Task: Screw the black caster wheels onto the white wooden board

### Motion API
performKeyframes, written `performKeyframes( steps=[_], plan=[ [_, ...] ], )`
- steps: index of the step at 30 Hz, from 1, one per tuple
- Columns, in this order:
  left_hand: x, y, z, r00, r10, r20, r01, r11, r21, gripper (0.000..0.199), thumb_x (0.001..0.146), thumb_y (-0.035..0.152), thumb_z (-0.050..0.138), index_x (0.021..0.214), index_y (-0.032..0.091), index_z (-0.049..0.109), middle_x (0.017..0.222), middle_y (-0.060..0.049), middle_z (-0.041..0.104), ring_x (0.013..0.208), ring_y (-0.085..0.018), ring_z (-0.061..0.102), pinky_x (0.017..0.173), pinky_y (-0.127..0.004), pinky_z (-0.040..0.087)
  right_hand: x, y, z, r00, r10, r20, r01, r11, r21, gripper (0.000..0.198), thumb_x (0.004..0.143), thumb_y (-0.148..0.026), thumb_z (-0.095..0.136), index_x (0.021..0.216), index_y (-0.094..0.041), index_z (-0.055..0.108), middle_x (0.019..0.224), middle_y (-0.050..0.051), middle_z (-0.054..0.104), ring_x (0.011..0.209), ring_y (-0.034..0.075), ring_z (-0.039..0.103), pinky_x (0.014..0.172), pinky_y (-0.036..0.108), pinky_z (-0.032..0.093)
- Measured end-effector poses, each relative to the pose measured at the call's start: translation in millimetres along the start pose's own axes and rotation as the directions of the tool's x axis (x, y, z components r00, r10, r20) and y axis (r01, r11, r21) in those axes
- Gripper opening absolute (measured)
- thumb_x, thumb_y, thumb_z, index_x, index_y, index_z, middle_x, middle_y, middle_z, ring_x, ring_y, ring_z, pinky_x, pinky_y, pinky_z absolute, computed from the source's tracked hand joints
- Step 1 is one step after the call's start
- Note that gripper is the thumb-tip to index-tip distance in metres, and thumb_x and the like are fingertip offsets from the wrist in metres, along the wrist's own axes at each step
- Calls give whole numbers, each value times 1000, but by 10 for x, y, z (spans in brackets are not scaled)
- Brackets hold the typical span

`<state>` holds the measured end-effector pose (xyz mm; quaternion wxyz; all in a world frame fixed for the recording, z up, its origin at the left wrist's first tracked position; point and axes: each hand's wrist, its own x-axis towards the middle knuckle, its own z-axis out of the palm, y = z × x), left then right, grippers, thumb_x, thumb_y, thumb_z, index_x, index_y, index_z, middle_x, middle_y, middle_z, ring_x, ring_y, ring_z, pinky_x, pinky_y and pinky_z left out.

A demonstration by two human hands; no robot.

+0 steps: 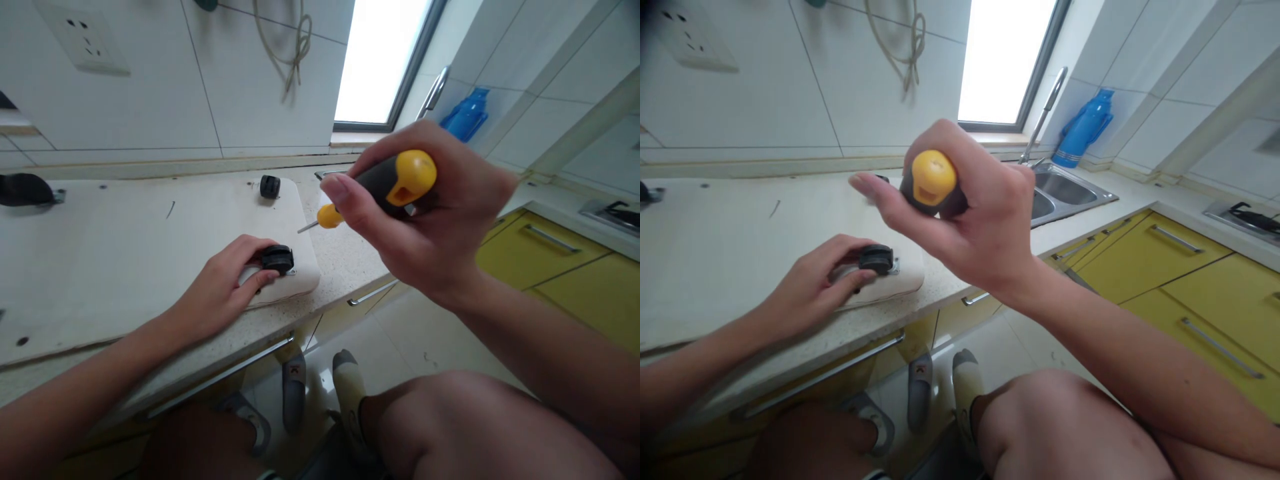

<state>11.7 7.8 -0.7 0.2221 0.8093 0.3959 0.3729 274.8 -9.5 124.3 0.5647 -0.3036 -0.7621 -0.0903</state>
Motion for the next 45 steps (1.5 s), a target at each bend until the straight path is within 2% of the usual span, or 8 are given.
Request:
performKeyframes(
  steps=[5,15,23,28,32,36,40,45],
  plan=[
    [0,-6,6,1000,-1,10,1,1000,-3,35,112,50,69,140,28,71,132,-10,78,118,-32,77,109,-55,68,-84,45,5,997,2,78,0,1000,-24,54,96,-73,83,85,-21,71,75,-1,71,65,8,53,63,27,41],
    [-14,-32,10,1000,4,25,-4,1000,13,38,114,50,67,146,30,69,136,-10,77,122,-33,77,112,-58,67,-173,141,111,974,117,195,-122,992,11,51,100,-69,81,90,-19,74,79,-2,72,68,6,55,67,25,40],
    [-3,-14,6,1000,10,25,-10,1000,9,37,113,48,68,145,30,69,135,-9,77,120,-31,77,111,-54,68,-116,125,78,972,110,205,-98,993,-69,47,104,-63,76,85,-20,70,70,-3,66,63,7,46,66,30,35],
    [-7,-28,11,1000,10,23,-10,1000,-5,37,113,48,68,145,30,69,138,-9,77,123,-32,77,113,-56,68,-12,171,58,955,149,258,-112,982,-153,61,97,-77,78,76,-21,65,63,-2,54,62,10,34,63,33,28],
    [-2,-13,10,1000,-2,20,2,1000,-7,36,112,49,68,143,29,70,136,-10,77,122,-33,77,114,-58,68,57,208,94,961,85,263,-45,987,-155,54,97,-70,82,83,-21,64,76,1,61,69,11,39,68,32,35],
    [6,-7,4,1000,7,14,-7,1000,12,36,112,48,68,142,30,70,134,-10,78,121,-33,78,112,-58,68,172,216,31,881,-2,473,-14,999,30,37,101,-55,80,114,-24,66,106,3,73,80,12,51,77,29,44],
    [1,-25,11,1000,3,21,-3,1000,7,37,112,48,69,145,30,69,135,-9,78,121,-32,78,113,-57,67,254,270,-43,774,-20,633,-53,994,96,38,99,-51,82,121,-26,64,110,2,74,80,11,54,76,28,45],
    [-8,-35,13,1000,12,21,-12,1000,-7,37,112,47,69,145,30,69,137,-9,77,122,-32,77,113,-56,67,207,314,37,906,43,420,-26,999,-46,44,99,-65,80,104,-25,63,84,-2,66,69,11,44,71,31,36]
  ],
)
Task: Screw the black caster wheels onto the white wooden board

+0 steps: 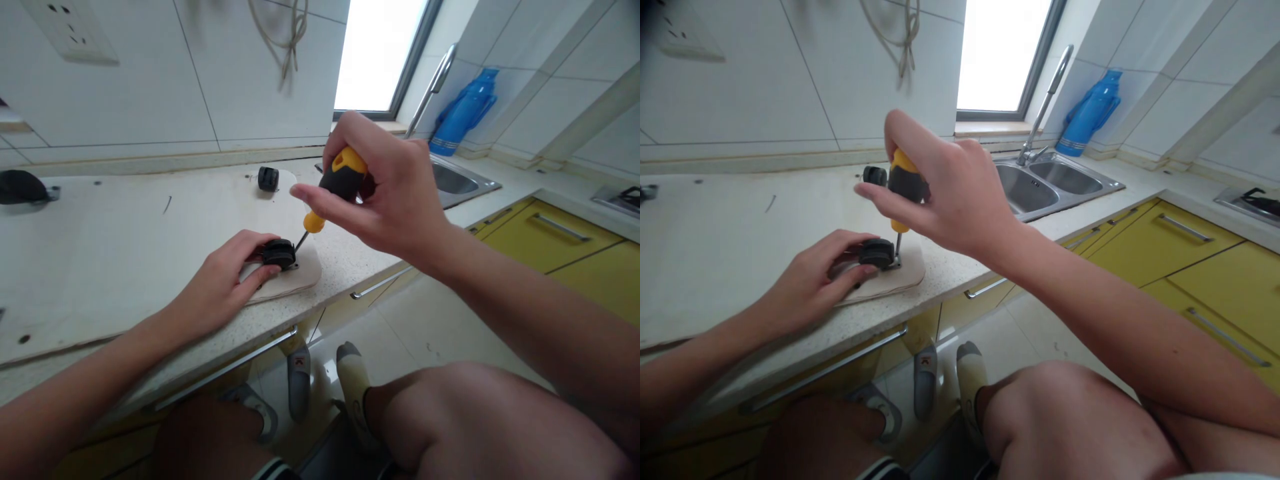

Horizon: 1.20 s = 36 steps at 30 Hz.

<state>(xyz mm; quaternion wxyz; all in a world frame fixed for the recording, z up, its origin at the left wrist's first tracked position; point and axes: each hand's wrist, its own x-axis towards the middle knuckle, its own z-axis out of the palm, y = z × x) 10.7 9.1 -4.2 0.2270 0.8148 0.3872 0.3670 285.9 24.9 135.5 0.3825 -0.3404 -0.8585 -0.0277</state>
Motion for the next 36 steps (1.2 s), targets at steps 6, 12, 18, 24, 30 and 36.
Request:
performKeyframes(
  steps=[6,12,18,24,30,36],
  plan=[
    [5,12,-5,1000,-15,-1,15,1000,20,36,112,48,69,142,29,71,136,-10,77,120,-33,78,111,-57,67,54,-70,-121,973,-57,222,73,995,-68,40,105,-62,72,126,-27,71,104,2,77,77,13,54,73,30,35],
    [7,-19,12,1000,-4,4,4,1000,1,38,112,47,70,144,27,70,137,-10,77,122,-31,77,112,-54,66,123,-106,-204,985,103,137,-75,979,-192,52,104,-74,70,102,-21,73,80,1,67,64,10,42,67,31,25],
    [-7,-50,24,1000,8,-6,-8,1000,2,38,112,50,70,143,28,71,136,-10,77,121,-32,76,110,-52,65,39,-46,-229,977,101,189,-86,993,-84,48,109,-66,70,119,-19,75,83,-1,71,66,7,47,68,28,32],
    [4,-62,17,1000,3,-20,-3,1000,9,40,111,53,70,139,26,73,134,-11,79,119,-33,78,109,-54,65,-164,-90,-188,969,104,-226,-137,982,-133,62,102,-77,73,83,-18,70,64,-3,57,61,6,37,66,30,30],
    [11,41,65,995,-30,-92,30,1000,-2,60,108,60,70,153,21,67,151,-18,74,134,-36,76,118,-56,63,-541,-90,-46,751,559,-350,-267,743,613,45,83,-61,99,101,-21,90,92,3,82,67,8,67,61,25,49],
    [-177,184,-629,893,-103,-439,222,948,229,52,107,62,61,140,23,72,142,-14,79,115,-32,81,102,-48,68,-809,-18,256,582,813,9,-398,276,875,84,84,-92,79,111,-13,86,63,6,72,40,4,40,40,19,20]
  ],
)
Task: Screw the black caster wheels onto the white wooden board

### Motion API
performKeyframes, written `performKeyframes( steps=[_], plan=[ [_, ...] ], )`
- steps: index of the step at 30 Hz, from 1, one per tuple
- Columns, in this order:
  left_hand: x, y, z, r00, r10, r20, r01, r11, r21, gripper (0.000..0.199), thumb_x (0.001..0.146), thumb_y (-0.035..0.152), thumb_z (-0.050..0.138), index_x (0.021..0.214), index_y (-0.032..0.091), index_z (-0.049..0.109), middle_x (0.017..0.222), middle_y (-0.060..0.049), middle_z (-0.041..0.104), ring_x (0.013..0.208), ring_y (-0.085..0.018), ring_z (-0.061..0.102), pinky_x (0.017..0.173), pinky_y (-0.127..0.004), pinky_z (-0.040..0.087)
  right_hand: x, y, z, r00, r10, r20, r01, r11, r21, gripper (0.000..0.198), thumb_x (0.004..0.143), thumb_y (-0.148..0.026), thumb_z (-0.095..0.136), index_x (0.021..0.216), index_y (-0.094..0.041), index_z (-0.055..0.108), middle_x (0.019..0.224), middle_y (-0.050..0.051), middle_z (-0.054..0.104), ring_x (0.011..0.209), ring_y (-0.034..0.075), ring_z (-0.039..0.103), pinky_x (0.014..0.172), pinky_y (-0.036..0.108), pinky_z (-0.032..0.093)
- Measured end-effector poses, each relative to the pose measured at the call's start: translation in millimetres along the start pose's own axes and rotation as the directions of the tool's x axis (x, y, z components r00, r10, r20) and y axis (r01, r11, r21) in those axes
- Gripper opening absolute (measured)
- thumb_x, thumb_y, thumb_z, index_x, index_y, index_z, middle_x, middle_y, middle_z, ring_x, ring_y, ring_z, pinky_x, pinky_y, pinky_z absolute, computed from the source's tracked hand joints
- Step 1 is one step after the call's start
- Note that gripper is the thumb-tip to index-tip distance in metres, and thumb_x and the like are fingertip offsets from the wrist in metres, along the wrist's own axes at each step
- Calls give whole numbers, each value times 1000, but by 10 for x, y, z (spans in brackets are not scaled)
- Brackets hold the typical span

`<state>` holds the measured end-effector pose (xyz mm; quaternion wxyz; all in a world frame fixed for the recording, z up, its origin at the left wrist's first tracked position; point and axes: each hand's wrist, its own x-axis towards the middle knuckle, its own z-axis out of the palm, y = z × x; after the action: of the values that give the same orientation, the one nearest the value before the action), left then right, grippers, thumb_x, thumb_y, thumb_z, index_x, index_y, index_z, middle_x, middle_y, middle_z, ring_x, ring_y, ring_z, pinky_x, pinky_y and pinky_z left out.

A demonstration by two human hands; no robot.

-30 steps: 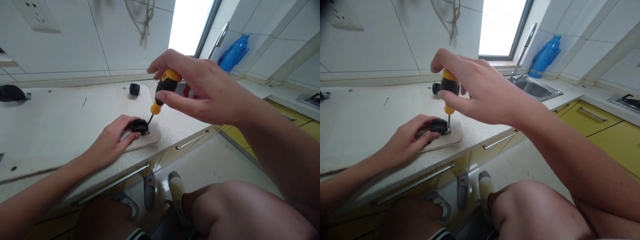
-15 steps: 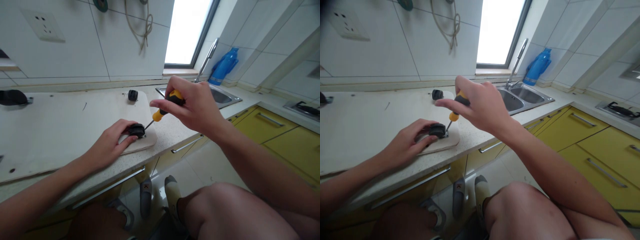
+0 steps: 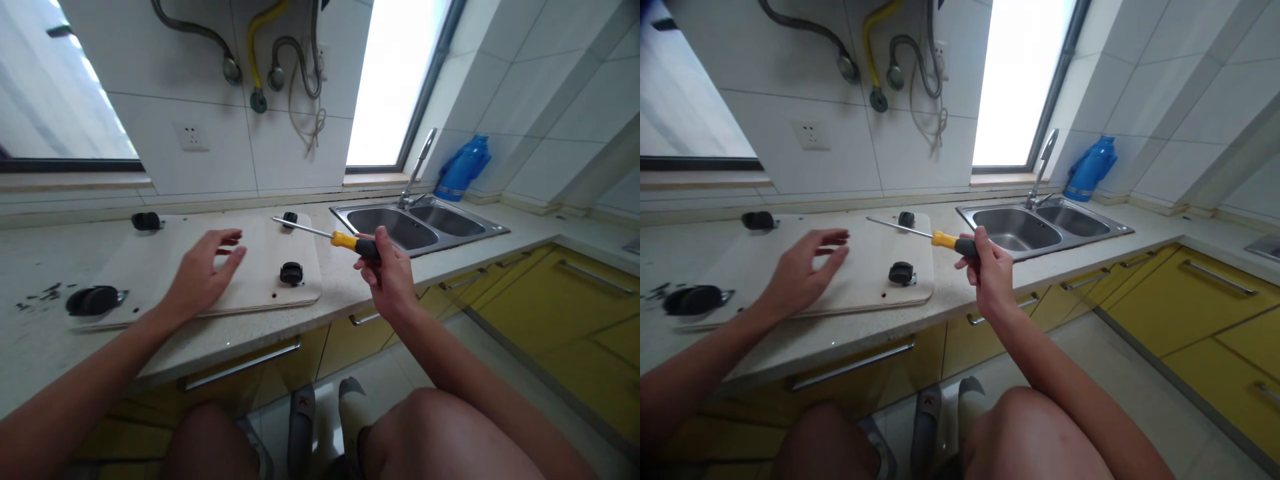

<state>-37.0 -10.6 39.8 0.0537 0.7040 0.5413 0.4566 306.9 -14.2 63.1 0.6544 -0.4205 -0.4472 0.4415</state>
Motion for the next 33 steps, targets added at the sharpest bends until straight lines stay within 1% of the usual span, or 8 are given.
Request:
performKeyframes(
  steps=[4,7,8,10,15,18,25,33],
  plan=[
    [34,-547,-969,918,-270,-290,344,905,249,41,100,63,60,111,26,73,117,-8,78,117,-40,79,107,-57,59,-24,-15,-51,993,119,-21,-115,986,118,88,67,-92,92,107,-14,80,63,3,71,41,1,34,41,16,19],
    [-145,-966,-1461,668,-665,-335,700,714,-22,36,92,59,80,89,25,67,85,-5,68,126,-45,73,106,-53,58,-14,2,-66,984,174,-42,-164,969,183,88,53,-92,99,91,-17,70,63,3,71,42,1,33,41,16,21],
    [-230,-1055,-1538,585,-754,-300,744,646,-173,32,96,53,80,88,24,68,85,-5,69,127,-42,72,103,-49,59,-10,21,-58,981,190,-45,-178,963,201,89,50,-92,100,88,-18,67,65,3,73,42,1,34,41,16,22],
    [-391,-1147,-1576,509,-830,-226,769,557,-314,26,105,43,74,93,21,70,89,-5,73,117,-32,74,90,-38,61,-7,73,-28,974,224,-41,-209,951,230,89,51,-89,102,91,-18,68,73,4,78,45,2,40,43,16,29],
    [-556,-1071,-1398,388,-920,-44,778,353,-520,29,118,37,54,105,17,69,95,-7,75,77,-21,74,66,-30,63,-44,270,54,932,361,-36,-342,907,245,54,96,-71,83,111,-19,78,97,5,86,75,9,72,72,20,60],
    [-529,-982,-1347,361,-932,14,738,277,-616,29,120,35,49,104,18,67,95,-6,73,69,-19,75,64,-31,66,-82,412,71,901,431,-51,-409,883,228,47,105,-67,72,113,-22,78,104,6,87,93,15,80,78,28,62],
    [-569,-790,-1311,337,-941,13,683,235,-691,24,116,37,64,99,20,66,89,-4,70,63,-17,70,57,-26,63,-73,587,139,915,402,-26,-383,888,253,68,86,-84,85,110,-20,76,101,6,85,92,18,80,88,34,65],
    [-845,-500,-1098,368,-930,-6,647,261,-716,32,119,33,57,94,17,68,87,-5,71,66,-15,69,58,-22,59,188,699,215,942,327,-70,-308,930,199,63,97,-78,77,110,-16,75,90,4,82,75,11,74,64,21,49]
  ],
)
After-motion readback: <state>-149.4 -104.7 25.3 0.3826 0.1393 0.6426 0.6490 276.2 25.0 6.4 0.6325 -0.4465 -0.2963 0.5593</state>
